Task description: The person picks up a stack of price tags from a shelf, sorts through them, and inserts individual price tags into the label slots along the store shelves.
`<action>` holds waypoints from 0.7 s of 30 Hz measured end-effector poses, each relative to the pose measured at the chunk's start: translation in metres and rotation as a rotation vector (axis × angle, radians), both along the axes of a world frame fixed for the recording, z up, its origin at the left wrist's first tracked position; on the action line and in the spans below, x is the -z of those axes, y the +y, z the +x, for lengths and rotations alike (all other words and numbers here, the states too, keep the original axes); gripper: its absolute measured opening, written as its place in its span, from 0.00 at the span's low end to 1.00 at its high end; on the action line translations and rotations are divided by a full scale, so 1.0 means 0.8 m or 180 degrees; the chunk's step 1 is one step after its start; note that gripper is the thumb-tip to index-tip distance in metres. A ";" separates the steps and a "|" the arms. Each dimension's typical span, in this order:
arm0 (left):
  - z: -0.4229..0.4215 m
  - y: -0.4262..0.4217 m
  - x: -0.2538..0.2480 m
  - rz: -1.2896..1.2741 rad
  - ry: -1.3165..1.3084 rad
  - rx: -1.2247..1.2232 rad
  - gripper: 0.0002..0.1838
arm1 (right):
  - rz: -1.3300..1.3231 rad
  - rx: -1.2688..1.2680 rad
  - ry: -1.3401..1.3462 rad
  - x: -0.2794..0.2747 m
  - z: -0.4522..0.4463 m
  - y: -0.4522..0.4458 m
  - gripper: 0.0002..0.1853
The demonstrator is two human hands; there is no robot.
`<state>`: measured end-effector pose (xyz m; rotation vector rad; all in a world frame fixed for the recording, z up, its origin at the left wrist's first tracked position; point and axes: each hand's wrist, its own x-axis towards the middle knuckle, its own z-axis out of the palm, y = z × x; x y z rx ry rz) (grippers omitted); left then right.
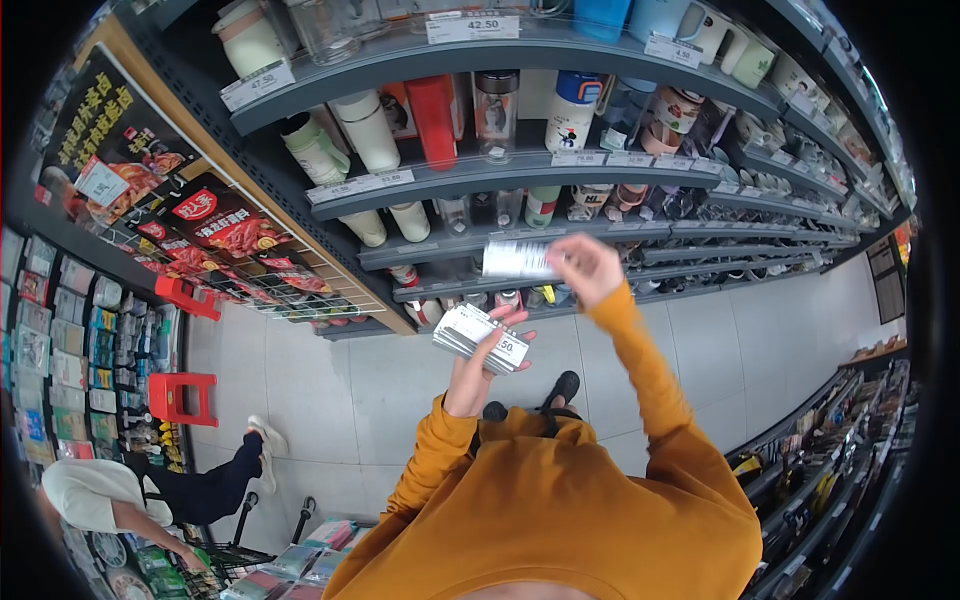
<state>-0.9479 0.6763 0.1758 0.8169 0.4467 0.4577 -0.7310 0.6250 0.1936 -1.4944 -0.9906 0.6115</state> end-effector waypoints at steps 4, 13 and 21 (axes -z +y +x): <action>-0.014 0.005 0.004 -0.0376 -0.0498 0.0019 0.29 | 0.0396 0.0086 -0.0550 0.003 0.095 0.105 0.09; -0.042 -0.002 -0.016 -0.0211 -0.0204 -0.0214 0.30 | -0.0418 -0.0580 -0.1152 0.013 0.175 0.210 0.05; -0.038 0.001 -0.003 0.0005 -0.0186 -0.0305 0.31 | -0.0183 -0.0622 -0.0673 0.026 0.195 0.209 0.07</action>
